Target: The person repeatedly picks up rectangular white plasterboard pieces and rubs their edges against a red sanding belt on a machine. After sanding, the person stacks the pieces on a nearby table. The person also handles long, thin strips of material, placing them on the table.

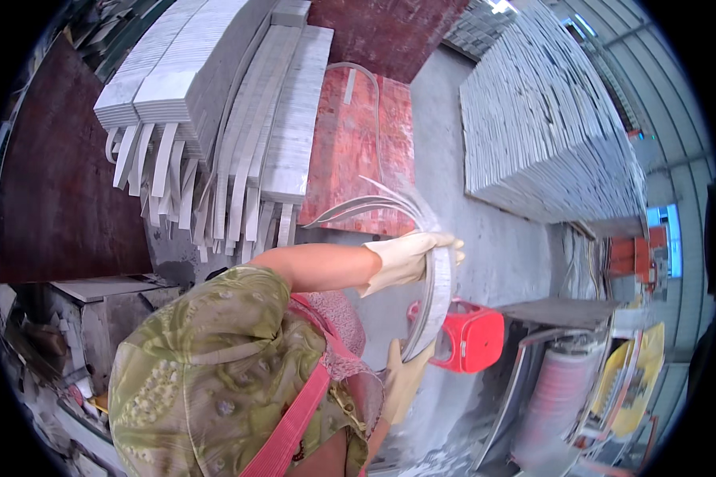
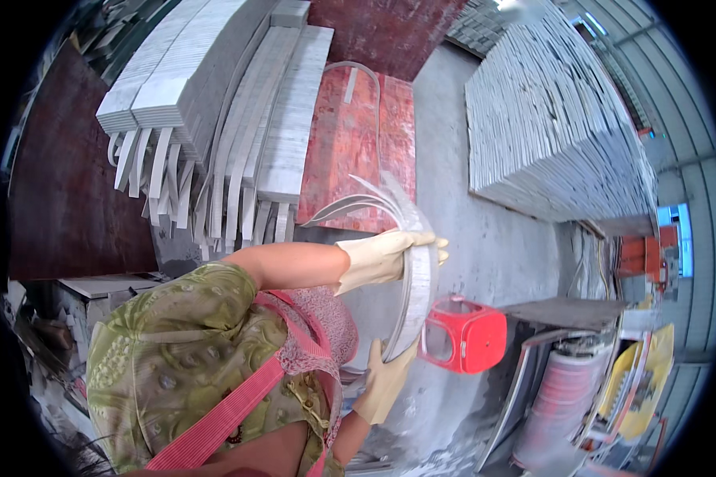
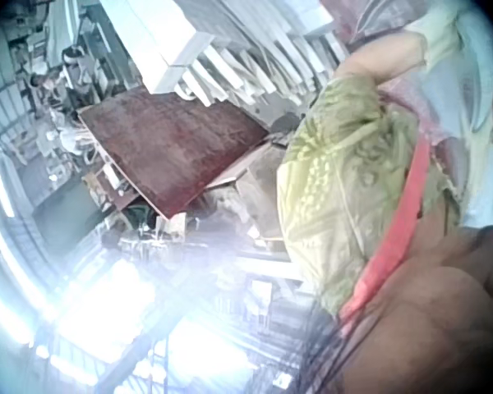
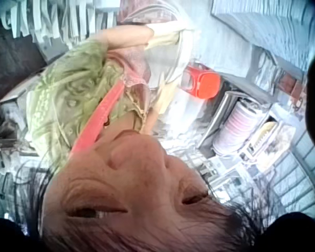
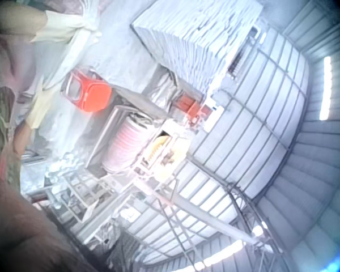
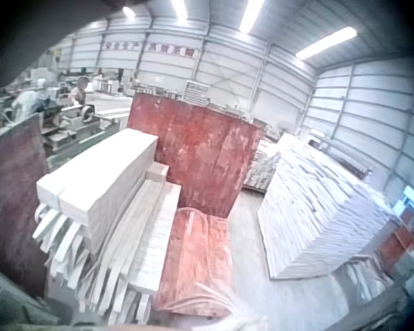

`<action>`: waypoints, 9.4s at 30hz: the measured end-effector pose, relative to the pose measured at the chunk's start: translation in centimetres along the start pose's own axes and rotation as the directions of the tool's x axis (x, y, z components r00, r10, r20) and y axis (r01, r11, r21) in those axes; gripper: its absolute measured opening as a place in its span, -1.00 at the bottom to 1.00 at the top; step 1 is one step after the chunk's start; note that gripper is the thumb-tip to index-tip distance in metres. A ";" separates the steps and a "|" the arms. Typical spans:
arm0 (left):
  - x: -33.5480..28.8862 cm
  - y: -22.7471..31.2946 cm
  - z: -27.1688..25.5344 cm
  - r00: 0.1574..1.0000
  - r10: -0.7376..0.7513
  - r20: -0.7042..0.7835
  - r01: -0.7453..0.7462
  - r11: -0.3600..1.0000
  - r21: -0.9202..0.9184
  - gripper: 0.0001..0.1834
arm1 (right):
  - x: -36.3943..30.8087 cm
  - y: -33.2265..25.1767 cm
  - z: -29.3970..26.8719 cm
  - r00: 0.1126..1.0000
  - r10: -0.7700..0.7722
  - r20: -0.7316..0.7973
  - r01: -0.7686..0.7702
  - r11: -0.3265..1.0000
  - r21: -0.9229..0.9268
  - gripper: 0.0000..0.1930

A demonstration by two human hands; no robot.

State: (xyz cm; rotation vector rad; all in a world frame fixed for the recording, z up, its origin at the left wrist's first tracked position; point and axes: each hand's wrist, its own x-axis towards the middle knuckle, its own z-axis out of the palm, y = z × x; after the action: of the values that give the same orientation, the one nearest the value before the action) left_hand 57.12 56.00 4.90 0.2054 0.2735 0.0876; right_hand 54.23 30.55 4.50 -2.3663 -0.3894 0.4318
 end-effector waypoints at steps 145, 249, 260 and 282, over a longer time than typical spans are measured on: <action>-34.4 -65.5 -2.2 -0.802 -0.510 -0.312 -0.371 0.015 0.929 -0.50 | -43.9 16.1 5.5 -0.912 0.206 -0.354 -0.363 -0.008 0.932 -0.59; -50.6 -60.3 -7.1 -0.983 -0.096 0.157 -0.053 0.964 0.261 -0.57 | -60.3 10.6 17.1 -0.922 0.324 -0.210 -0.354 -0.490 0.796 -0.46; -51.7 -62.4 -4.8 -0.986 0.163 -0.044 0.164 0.986 -0.023 -0.53 | -55.8 14.2 12.3 -0.964 0.018 -0.264 -0.245 0.309 0.919 -0.69; -52.8 -60.2 -3.7 -0.955 0.256 0.148 0.251 0.966 -0.057 -0.46 | -55.8 11.6 10.6 -0.981 0.079 -0.175 -0.117 0.481 0.869 -0.67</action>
State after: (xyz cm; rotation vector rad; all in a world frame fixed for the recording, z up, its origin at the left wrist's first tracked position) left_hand 8.89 -8.05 2.23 -0.2008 -2.6792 -0.1702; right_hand 1.59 6.72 0.27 -0.9345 2.2411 -1.7761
